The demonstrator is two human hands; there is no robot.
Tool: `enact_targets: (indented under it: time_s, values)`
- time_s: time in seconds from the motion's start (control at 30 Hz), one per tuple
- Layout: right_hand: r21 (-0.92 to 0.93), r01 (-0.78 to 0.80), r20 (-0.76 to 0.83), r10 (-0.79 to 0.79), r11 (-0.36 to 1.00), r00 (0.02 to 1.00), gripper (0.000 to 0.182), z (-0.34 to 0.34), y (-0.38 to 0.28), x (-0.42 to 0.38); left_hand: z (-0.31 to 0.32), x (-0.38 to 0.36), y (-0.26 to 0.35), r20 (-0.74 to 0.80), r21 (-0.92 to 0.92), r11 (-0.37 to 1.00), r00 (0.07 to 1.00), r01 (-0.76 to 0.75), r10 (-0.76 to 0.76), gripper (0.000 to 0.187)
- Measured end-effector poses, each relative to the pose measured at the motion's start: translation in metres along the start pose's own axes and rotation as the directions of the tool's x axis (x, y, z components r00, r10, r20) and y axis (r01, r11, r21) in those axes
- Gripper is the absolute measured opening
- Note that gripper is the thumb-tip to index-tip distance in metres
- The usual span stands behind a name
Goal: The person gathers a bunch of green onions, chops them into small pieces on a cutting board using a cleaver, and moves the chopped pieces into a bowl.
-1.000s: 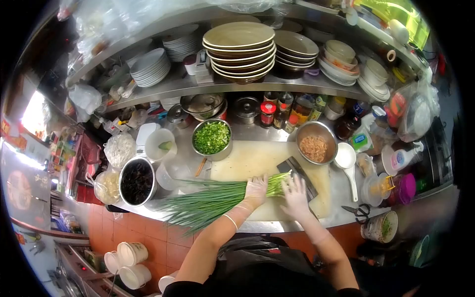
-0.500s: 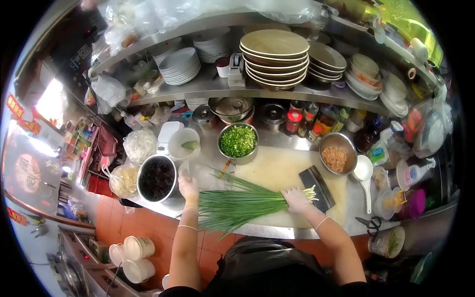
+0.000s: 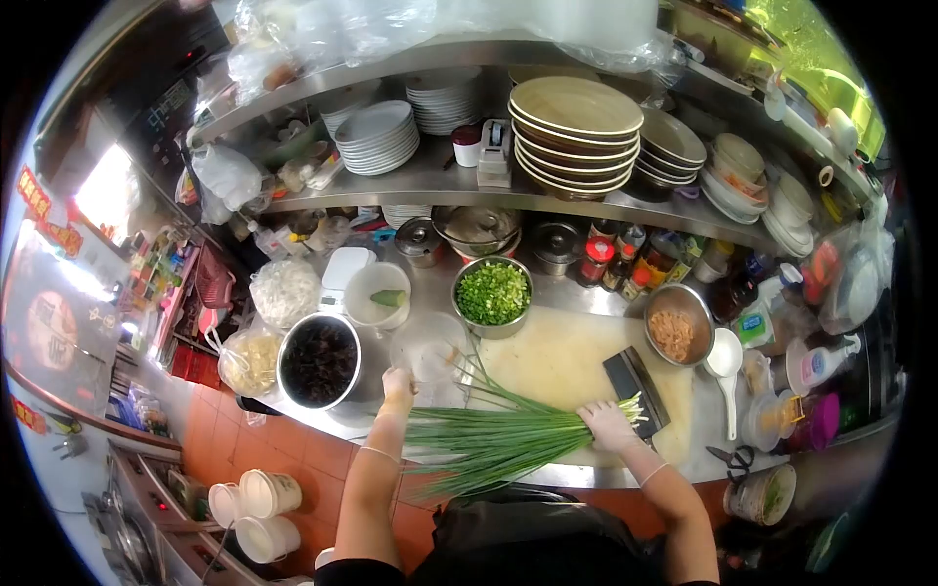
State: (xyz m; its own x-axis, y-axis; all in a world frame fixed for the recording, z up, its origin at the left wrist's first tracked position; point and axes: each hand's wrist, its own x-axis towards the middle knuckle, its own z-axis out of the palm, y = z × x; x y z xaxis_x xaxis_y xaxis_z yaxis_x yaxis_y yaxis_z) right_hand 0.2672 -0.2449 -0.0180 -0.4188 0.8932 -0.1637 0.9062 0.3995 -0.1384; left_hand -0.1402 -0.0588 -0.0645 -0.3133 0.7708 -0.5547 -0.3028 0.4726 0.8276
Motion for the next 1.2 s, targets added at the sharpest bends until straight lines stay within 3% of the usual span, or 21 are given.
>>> enact_targets:
  time_s: [0.1,0.2,0.3,0.43,0.5,0.53,0.57,0.63,0.73,0.87,0.9,0.93,0.97,1.0,1.03,1.07,1.1,1.13,1.2]
  values:
    - [0.009,-0.031,0.031,0.031,0.999,0.999,0.054,0.001,-0.003,0.0,-0.012,0.004,0.012,-0.04,-0.132,0.989,0.997,0.06,-0.065,0.013]
    - [0.009,-0.058,0.073,0.057,0.998,0.996,0.055,-0.007,-0.005,0.003,-0.019,-0.019,0.035,0.02,-0.036,0.999,1.0,-0.01,0.011,0.031]
    - [-0.014,-0.075,0.087,0.076,0.997,0.993,0.058,-0.008,-0.008,0.003,-0.041,-0.041,0.066,0.106,0.266,0.961,0.993,-0.078,0.052,0.049]
    - [0.009,-0.095,0.034,0.095,0.995,0.995,0.058,-0.012,-0.013,0.0,-0.071,-0.023,0.108,0.093,-0.117,0.967,0.967,-0.226,0.237,0.052]
    - [0.023,-0.106,0.019,0.105,0.994,0.994,0.058,-0.011,-0.014,0.0,-0.068,-0.003,0.133,-0.033,-0.282,0.922,0.963,-0.266,0.267,0.049]
    - [0.025,-0.113,0.021,0.112,0.993,0.993,0.058,-0.009,-0.013,0.001,-0.061,0.007,0.148,-0.095,-0.316,0.914,0.967,-0.255,0.237,0.042]
    - [0.027,-0.121,0.024,0.12,0.992,0.992,0.058,-0.008,-0.013,0.001,-0.061,0.028,0.152,-0.076,-0.28,0.919,0.96,-0.279,0.268,0.028]
    - [0.014,-0.121,0.012,0.121,0.993,0.993,0.058,-0.007,-0.013,0.001,-0.066,0.094,0.147,0.004,-0.345,0.905,0.964,-0.25,0.267,0.017]
    - [-0.028,-0.147,0.047,0.148,0.989,0.988,0.058,-0.006,-0.014,0.002,-0.037,0.103,0.158,-0.029,-0.421,0.901,0.994,-0.109,0.106,0.01]
    - [-0.001,-0.181,0.082,0.18,0.983,0.98,0.058,-0.011,-0.018,0.002,-0.034,0.158,0.162,-0.098,-0.613,0.772,0.986,-0.169,0.137,0.014]
    - [-0.004,-0.176,0.071,0.175,0.984,0.982,0.058,-0.01,-0.019,0.001,-0.042,0.187,0.159,-0.061,-0.522,0.825,0.974,-0.218,0.218,0.016]
    - [-0.008,-0.172,0.055,0.172,0.985,0.984,0.058,-0.008,-0.019,-0.001,-0.058,0.224,0.153,-0.013,-0.143,0.889,0.899,-0.435,0.438,0.019]
    - [-0.014,-0.171,0.035,0.172,0.985,0.985,0.058,-0.007,-0.018,0.0,-0.072,0.261,0.146,0.095,0.539,0.529,0.671,-0.655,0.735,0.022]
    - [-0.01,-0.175,0.051,0.175,0.985,0.983,0.058,-0.01,-0.016,0.002,-0.084,0.292,0.143,0.173,0.739,0.212,0.483,-0.64,0.858,0.026]
    - [-0.003,-0.181,0.07,0.181,0.983,0.981,0.058,-0.013,-0.017,0.002,-0.082,0.286,0.15,0.161,0.731,0.259,0.528,-0.631,0.834,0.027]
    - [0.009,-0.191,0.095,0.189,0.982,0.977,0.059,-0.013,-0.019,0.002,-0.076,0.28,0.158,0.101,0.609,0.462,0.64,-0.645,0.761,0.028]
    - [0.019,-0.185,0.068,0.184,0.983,0.981,0.058,-0.008,-0.021,0.003,-0.07,0.269,0.168,0.007,0.198,0.799,0.816,-0.568,0.578,0.029]
    - [0.024,-0.183,0.05,0.181,0.983,0.982,0.058,-0.004,-0.018,0.004,-0.058,0.245,0.179,-0.058,-0.288,0.896,0.94,-0.337,0.335,0.03]
    - [0.044,-0.176,0.055,0.173,0.983,0.983,0.057,-0.005,-0.014,0.004,-0.044,0.206,0.19,-0.099,-0.416,0.879,0.973,-0.233,0.211,0.033]
